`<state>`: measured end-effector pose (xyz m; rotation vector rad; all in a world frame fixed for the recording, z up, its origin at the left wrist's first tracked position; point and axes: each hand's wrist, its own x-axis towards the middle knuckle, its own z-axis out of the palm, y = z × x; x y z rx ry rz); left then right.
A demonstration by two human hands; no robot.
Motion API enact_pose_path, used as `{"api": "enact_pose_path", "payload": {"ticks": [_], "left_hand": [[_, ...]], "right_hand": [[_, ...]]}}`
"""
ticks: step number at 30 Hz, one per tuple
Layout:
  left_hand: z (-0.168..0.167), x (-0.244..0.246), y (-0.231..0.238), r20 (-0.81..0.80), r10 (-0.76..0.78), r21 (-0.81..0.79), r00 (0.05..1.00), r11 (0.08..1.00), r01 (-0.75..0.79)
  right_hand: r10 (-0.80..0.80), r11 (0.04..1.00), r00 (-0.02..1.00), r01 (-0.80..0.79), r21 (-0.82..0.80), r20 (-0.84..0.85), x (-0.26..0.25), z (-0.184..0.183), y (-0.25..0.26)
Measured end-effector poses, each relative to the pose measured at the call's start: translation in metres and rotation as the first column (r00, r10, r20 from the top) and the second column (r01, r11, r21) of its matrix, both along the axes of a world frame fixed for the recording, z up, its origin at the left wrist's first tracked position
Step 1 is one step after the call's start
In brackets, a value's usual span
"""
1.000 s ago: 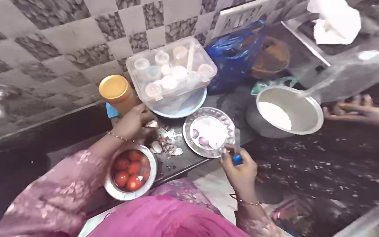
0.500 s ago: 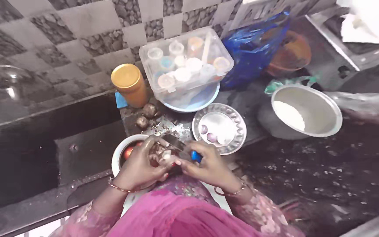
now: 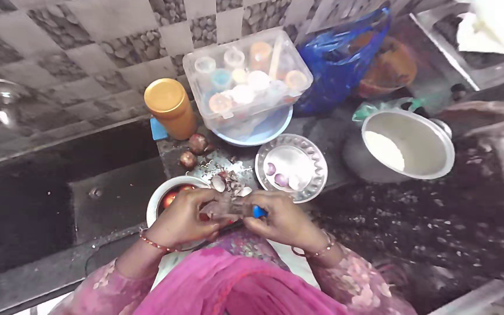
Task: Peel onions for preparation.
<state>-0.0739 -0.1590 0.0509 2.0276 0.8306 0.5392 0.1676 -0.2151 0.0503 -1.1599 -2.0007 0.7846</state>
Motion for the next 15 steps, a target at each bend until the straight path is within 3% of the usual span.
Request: {"api": "enact_pose_path", "payload": {"ticks": [8,12,15], "left_hand": [[-0.001,-0.003,0.005,-0.003,-0.079,-0.023,0.997,0.997,0.079],[-0.007,-0.004,0.008,0.022,-0.059,-0.102,0.998,0.993,0.061],[-0.005,-0.004,0.010,-0.051,-0.038,-0.168,0.998,0.985,0.029]], "right_hand": [[-0.007,1.000,0.989,0.006,0.007,0.149,-0.006,0.004,-0.003],[-0.004,0.994,0.983,0.024,-0.108,0.185,-0.012,0.011,-0.003],[-0.027,0.986,0.988,0.051,-0.160,0.153,-0.016,0.008,-0.001]]}}
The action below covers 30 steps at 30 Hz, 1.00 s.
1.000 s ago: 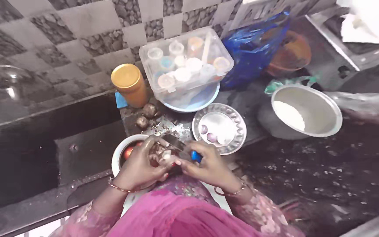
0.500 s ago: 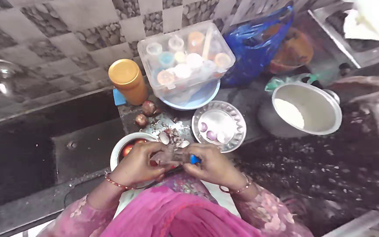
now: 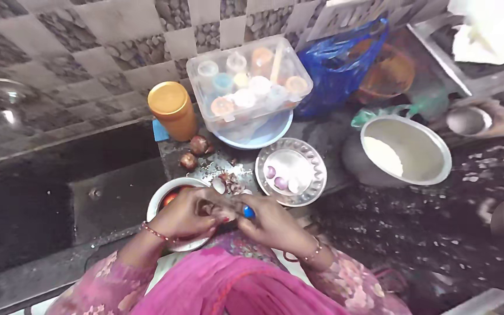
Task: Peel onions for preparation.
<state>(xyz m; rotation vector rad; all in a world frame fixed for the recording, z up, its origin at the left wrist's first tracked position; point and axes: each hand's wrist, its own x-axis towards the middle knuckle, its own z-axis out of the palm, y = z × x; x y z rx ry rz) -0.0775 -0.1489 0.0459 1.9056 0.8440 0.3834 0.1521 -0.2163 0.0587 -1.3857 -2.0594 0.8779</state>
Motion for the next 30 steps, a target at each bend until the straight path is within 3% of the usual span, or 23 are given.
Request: {"api": "enact_pose_path", "payload": {"ticks": [2,6,10,13,18,24,30], "left_hand": [[0.004,0.001,0.002,-0.006,0.007,-0.093,1.000,0.996,-0.008],[0.005,0.003,0.006,0.170,-0.029,-0.327,0.985,0.941,0.084],[-0.006,0.001,0.014,0.392,0.029,-0.474,0.920,0.863,0.175],[-0.016,0.003,0.018,0.431,0.069,-0.477,0.900,0.864,0.163],[-0.007,0.017,0.005,0.354,0.332,-0.579,0.874,0.812,-0.073],[0.000,0.027,0.001,0.145,0.365,-0.298,0.920,0.902,-0.311],[0.004,0.027,0.002,0.019,0.354,-0.189,0.935,0.920,-0.344]], "right_hand": [[-0.057,0.998,0.998,0.056,-0.041,-0.024,-0.002,-0.001,0.001],[-0.211,0.969,0.964,0.183,-0.167,-0.163,-0.008,-0.017,0.002],[-0.313,0.915,0.770,0.087,-0.394,-0.555,-0.002,-0.023,0.004],[-0.355,0.900,0.694,0.071,-0.431,-0.627,0.001,-0.020,0.006],[-0.409,0.893,0.719,0.189,-0.408,-0.562,-0.008,-0.019,0.014],[-0.345,0.930,0.831,0.242,-0.276,-0.435,-0.017,-0.024,0.022],[-0.400,0.911,0.905,0.377,-0.166,-0.144,-0.026,-0.013,0.021]]}}
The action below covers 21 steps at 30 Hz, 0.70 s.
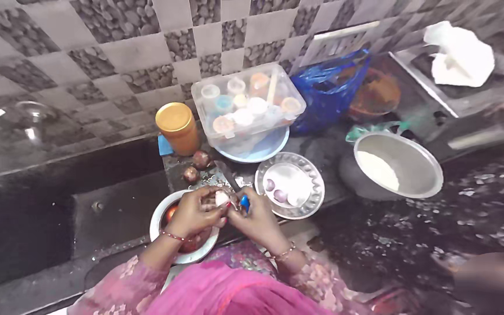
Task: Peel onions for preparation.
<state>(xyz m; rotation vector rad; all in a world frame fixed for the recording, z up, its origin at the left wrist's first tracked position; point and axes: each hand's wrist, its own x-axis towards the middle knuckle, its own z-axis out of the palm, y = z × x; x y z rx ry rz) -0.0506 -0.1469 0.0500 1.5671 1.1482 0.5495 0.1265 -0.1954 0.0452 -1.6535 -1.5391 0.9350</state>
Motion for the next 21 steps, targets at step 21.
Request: {"api": "enact_pose_path", "payload": {"ticks": [21], "left_hand": [[0.009,0.007,0.018,-0.357,-0.243,-0.036,0.902,0.969,0.246]], "right_hand": [[0.013,1.000,0.942,-0.013,-0.002,0.335,-0.014,-0.003,0.005]]}}
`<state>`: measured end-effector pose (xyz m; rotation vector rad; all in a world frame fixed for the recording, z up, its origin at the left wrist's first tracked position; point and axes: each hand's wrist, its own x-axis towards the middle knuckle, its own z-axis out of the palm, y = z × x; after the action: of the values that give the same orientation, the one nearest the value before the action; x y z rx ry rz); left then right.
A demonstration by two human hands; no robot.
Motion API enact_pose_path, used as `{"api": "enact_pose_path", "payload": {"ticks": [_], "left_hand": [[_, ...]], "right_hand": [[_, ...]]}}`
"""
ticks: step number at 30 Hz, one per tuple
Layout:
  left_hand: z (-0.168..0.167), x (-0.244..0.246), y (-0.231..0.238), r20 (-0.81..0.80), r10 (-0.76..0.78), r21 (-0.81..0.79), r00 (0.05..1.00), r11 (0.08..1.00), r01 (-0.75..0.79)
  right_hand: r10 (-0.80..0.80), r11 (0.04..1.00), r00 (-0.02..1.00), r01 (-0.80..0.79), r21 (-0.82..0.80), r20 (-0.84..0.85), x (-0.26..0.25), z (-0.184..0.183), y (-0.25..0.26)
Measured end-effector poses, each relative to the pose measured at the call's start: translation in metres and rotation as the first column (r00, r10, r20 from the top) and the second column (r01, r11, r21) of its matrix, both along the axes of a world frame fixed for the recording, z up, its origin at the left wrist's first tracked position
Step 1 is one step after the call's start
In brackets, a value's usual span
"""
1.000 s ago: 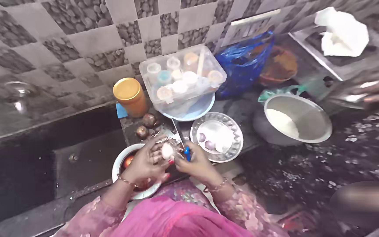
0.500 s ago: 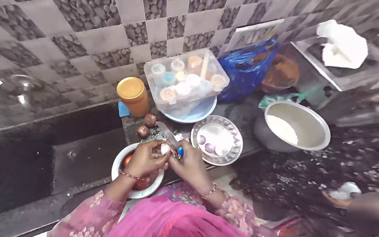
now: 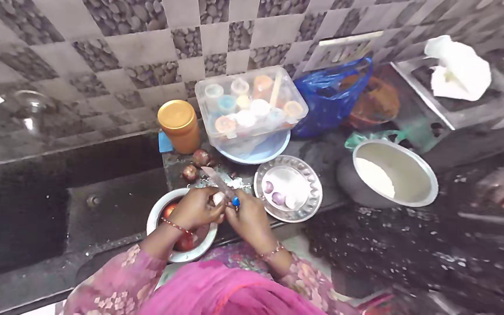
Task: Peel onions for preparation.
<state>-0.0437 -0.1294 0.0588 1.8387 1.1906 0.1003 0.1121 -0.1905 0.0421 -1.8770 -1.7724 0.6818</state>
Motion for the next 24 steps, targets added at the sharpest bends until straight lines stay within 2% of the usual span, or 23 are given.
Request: {"api": "enact_pose_path", "payload": {"ticks": [5,9,12,15,18,24], "left_hand": [[0.001,0.001,0.002,0.018,-0.033,-0.026,0.999,0.999,0.033],[-0.008,-0.009,0.006,0.162,-0.017,-0.024,0.987,0.999,0.021],[-0.011,-0.014,0.008,0.256,0.032,-0.103,0.966,0.995,-0.006],[-0.011,-0.013,0.007,0.277,0.044,-0.110,0.960,0.994,-0.014],[-0.010,-0.009,0.009,0.175,-0.011,-0.097,0.984,0.995,0.029],[0.006,-0.001,0.012,-0.002,-0.121,-0.065,0.993,0.991,0.121]], "right_hand": [[-0.056,0.998,0.995,0.056,0.006,-0.084,0.006,-0.005,0.003],[-0.066,0.997,0.959,0.054,-0.051,-0.275,0.022,-0.009,0.007],[-0.004,0.992,0.935,-0.040,-0.116,-0.354,0.034,-0.005,0.012],[0.064,0.974,0.944,-0.130,-0.187,-0.323,0.037,-0.001,0.015],[0.088,0.960,0.952,-0.160,-0.231,-0.293,0.037,0.000,0.021],[0.093,0.966,0.974,-0.139,-0.220,-0.206,0.032,0.000,0.023]]}}
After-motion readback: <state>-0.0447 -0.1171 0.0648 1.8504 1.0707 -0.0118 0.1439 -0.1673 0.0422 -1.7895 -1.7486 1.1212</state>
